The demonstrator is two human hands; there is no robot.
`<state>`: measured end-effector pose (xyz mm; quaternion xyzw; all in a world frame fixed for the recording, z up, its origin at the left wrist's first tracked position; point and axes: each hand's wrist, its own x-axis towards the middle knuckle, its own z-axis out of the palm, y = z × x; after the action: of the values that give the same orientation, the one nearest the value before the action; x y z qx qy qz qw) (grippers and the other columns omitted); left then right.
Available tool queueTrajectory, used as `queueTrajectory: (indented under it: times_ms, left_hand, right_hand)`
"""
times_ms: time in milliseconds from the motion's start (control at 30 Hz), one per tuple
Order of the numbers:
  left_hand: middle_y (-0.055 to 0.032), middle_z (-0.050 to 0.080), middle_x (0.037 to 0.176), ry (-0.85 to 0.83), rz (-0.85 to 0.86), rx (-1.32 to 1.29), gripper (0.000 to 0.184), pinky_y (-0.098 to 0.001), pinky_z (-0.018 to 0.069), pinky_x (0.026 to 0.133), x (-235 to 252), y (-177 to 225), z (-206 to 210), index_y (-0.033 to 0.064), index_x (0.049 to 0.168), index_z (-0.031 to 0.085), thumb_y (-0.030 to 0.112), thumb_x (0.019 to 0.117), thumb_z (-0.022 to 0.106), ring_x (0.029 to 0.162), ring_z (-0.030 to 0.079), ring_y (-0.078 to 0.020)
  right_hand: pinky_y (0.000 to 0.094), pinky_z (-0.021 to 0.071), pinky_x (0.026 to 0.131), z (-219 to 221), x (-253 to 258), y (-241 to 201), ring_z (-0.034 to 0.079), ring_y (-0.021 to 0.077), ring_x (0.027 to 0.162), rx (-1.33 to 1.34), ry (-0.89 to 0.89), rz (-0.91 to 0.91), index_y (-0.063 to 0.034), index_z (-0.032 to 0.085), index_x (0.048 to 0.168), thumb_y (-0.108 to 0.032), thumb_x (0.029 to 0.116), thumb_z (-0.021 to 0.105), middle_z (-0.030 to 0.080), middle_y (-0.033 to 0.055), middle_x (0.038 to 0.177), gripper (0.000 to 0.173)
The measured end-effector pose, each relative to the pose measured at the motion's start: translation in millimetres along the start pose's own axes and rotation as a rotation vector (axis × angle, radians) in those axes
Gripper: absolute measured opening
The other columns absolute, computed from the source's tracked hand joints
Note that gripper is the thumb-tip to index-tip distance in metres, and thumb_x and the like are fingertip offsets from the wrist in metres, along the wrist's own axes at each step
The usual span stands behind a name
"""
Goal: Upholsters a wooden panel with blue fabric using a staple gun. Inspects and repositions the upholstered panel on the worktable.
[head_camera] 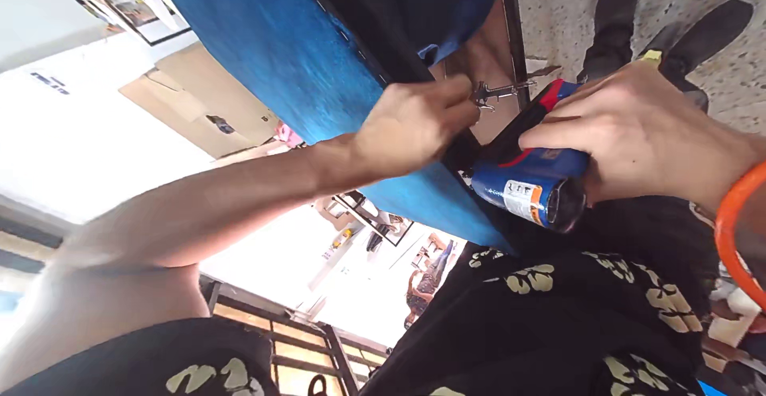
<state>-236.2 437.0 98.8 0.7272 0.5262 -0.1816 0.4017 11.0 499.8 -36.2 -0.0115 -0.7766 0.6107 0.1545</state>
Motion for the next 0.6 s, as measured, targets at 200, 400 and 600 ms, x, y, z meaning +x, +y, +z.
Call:
queueTrajectory:
  times_ms: [200, 400, 600]
  left_hand:
    - [-0.0359, 0.046, 0.145, 0.831, -0.488, 0.122, 0.056, -0.0526, 0.0343, 0.118, -44.0, -62.0, 5.6, -0.0096, 0.140, 0.053, 0.034, 0.1039, 0.058, 0.139, 0.043, -0.0427]
    - [-0.0161, 0.006, 0.173, 0.871, -0.841, -0.048, 0.072, -0.0603, 0.0091, 0.129, -57.8, -29.9, 74.9, 0.0016, 0.164, 0.015, 0.045, 0.1069, 0.022, 0.160, 0.005, -0.0314]
    - [-0.0166, 0.015, 0.171, 0.873, -0.891, -0.024, 0.068, -0.0624, 0.0086, 0.128, -38.4, 20.4, 88.6, 0.0022, 0.163, 0.024, 0.043, 0.1083, 0.021, 0.159, 0.011, -0.0328]
  right_hand:
    - [0.0484, 0.0478, 0.054, -7.9, -30.5, 6.7, 0.066, 0.0238, 0.066, 0.091, 0.079, 0.097, -0.0155, 0.078, 0.101, -0.040, 0.0783, 0.059, 0.070, 0.0059, 0.077, 0.038]
    - [0.0506, 0.0577, 0.073, -46.3, -114.7, -11.9, 0.073, 0.0225, 0.085, 0.046, 0.128, 0.570, -0.0127, 0.076, 0.113, -0.044, 0.0889, 0.062, 0.076, 0.0118, 0.097, 0.042]
    - [0.0421, 0.0609, 0.072, -94.5, -138.0, -69.4, 0.074, 0.0131, 0.080, -0.182, 0.237, 0.790, -0.0095, 0.077, 0.107, -0.048, 0.0775, 0.072, 0.077, 0.0085, 0.091, 0.049]
